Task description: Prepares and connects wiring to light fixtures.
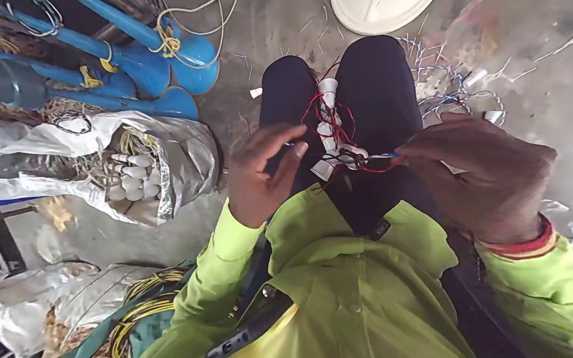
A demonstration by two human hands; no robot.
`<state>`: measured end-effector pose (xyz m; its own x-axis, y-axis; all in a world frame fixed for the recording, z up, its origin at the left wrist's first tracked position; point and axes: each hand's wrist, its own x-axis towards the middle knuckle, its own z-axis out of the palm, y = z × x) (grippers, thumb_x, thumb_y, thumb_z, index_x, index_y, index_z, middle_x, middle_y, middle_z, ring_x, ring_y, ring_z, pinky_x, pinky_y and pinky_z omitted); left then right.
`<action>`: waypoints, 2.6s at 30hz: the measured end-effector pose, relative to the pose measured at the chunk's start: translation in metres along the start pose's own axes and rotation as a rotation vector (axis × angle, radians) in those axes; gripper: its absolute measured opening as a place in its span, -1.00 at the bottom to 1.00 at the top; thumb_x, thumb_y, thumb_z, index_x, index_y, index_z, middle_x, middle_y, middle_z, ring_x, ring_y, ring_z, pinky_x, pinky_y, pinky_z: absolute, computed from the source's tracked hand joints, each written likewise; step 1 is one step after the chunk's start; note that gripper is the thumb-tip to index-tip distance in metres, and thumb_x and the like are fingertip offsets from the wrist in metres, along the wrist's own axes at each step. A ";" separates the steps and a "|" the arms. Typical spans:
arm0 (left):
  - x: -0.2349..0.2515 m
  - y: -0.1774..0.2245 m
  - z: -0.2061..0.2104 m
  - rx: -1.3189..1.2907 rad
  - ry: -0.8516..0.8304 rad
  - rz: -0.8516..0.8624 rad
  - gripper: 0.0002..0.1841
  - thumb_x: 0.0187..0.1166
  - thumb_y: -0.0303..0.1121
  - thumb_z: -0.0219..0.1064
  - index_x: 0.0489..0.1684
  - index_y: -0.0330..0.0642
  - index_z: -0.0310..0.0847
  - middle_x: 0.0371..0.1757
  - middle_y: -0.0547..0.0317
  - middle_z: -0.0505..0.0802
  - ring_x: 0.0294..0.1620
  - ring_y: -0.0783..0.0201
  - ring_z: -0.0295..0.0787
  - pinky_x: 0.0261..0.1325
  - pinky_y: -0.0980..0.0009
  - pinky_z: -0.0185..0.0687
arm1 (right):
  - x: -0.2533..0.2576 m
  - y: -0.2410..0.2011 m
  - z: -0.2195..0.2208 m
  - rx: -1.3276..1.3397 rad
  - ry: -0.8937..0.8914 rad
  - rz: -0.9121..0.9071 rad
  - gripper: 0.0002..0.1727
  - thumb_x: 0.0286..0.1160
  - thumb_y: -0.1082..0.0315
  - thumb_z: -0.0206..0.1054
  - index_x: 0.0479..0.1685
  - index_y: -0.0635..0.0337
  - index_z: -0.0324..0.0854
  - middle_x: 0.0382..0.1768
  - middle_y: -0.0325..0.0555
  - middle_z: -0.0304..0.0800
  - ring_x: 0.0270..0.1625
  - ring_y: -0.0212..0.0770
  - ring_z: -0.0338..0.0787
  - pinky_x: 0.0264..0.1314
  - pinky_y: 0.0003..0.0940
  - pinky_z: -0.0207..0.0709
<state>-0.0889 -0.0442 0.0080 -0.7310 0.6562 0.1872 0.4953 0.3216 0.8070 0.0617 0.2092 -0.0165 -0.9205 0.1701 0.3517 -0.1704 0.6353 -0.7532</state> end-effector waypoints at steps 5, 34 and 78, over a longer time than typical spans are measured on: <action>-0.011 -0.012 0.014 0.224 -0.038 0.149 -0.81 0.52 -0.43 0.49 -0.01 -0.27 0.89 0.13 -0.08 0.91 0.31 0.06 0.81 0.59 0.07 0.53 | 0.000 -0.002 0.000 0.004 0.005 0.025 -0.83 0.57 0.40 0.39 -0.17 0.28 0.87 -0.14 0.01 0.94 0.08 -0.09 0.91 0.57 0.07 0.51; -0.011 -0.028 0.023 0.136 -0.076 0.310 -0.87 0.53 -0.47 0.49 -0.12 -0.33 0.88 -0.03 -0.14 0.89 0.16 0.08 0.83 0.43 0.23 0.65 | 0.003 0.001 -0.006 0.049 -0.027 0.084 -0.85 0.53 0.39 0.42 -0.12 0.25 0.87 -0.12 -0.05 0.93 0.10 -0.15 0.90 0.59 0.03 0.51; 0.017 0.027 0.029 0.162 -0.438 0.142 -0.61 0.50 -0.41 0.37 0.29 -0.30 0.74 -0.06 0.03 0.91 -0.07 0.24 0.87 0.05 0.30 0.81 | 0.007 -0.013 0.013 0.093 -0.113 0.181 -0.82 0.53 0.25 0.37 -0.19 0.09 0.86 -0.21 -0.27 0.89 -0.14 -0.48 0.82 -0.04 -0.56 0.69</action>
<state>-0.0743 -0.0045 0.0161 -0.4019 0.9156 0.0076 0.6678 0.2874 0.6866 0.0529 0.1923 -0.0119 -0.9717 0.1862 0.1456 -0.0256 0.5295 -0.8479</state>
